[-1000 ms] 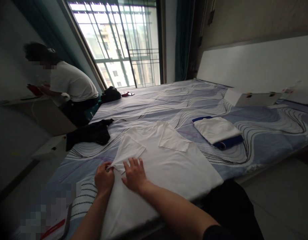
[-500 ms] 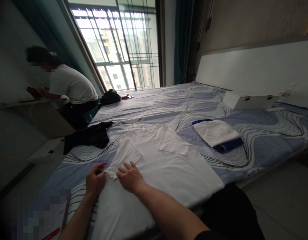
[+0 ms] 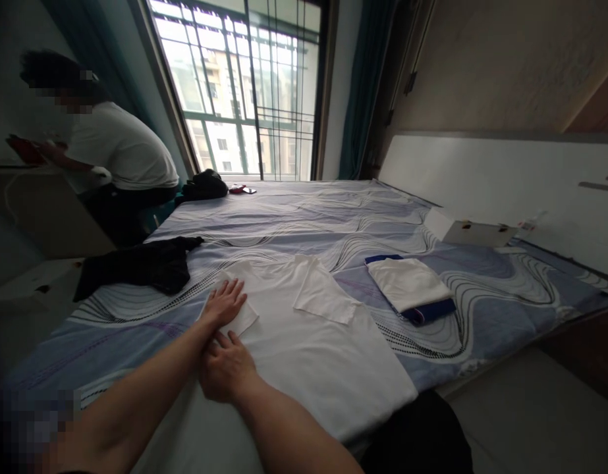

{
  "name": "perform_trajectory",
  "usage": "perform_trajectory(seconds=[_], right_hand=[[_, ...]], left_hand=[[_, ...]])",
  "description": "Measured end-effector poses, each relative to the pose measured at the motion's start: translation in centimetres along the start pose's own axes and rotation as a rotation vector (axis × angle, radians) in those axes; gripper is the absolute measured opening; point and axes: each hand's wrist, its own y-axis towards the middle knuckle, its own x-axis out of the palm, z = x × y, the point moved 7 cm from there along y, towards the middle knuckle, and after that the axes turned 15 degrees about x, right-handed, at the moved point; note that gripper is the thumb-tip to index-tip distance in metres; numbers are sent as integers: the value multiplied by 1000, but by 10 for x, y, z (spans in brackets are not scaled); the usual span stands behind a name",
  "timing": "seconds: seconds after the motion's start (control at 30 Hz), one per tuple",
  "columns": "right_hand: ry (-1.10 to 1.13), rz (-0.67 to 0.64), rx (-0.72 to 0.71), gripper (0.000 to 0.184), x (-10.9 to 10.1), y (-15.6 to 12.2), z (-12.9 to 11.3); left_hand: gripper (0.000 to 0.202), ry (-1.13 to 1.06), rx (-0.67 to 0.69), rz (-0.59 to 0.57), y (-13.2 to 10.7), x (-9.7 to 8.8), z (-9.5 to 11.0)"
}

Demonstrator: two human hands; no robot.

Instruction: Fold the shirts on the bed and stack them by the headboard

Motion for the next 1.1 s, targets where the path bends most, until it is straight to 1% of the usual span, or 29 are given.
perform_trajectory(seconds=[0.07,0.13,0.2,0.23,0.27,0.3,0.37,0.4,0.43,0.47,0.5,0.6,0.63,0.83,0.97,1.1], right_hand=[[-8,-32,4,56,-4,-2,4],[-20,-79,6,67,-5,-9,14],[-21,-80,15,68,-10,-19,35],[-19,-42,38,65,-15,-24,50],[-19,30,88,61,-23,-30,69],[-27,128,171,58,-35,-37,92],[-81,349,397,51,-62,-52,142],[-127,430,502,48,-75,-59,164],[-175,473,562,46,-85,-64,181],[-218,487,582,44,-92,-66,193],[-252,476,569,40,-96,-64,201],[-283,409,466,22,-96,-54,208],[-279,406,450,19,-95,-52,209],[-238,495,402,17,-92,-53,209],[-219,493,362,16,-93,-56,207],[-203,493,357,15,-95,-56,205]], left_hand=[[63,8,-37,-14,0,2,-9],[62,14,-77,-17,0,1,-18],[62,20,-117,-11,2,-1,-25],[62,23,-134,-7,4,-1,-28],[62,25,-149,-3,5,-2,-30],[61,26,-160,0,6,-1,-31],[61,29,-170,1,7,-1,-32],[61,30,-173,0,7,0,-31],[61,32,-175,-2,7,0,-31],[61,35,-179,-3,7,0,-31],[61,38,-183,-4,6,-1,-30],[61,44,-193,-7,5,-2,-28],[61,45,-193,-10,5,-2,-28],[61,49,-195,-22,5,-2,-27],[61,51,-195,-18,5,-2,-27],[61,49,-189,-13,5,-1,-27]])
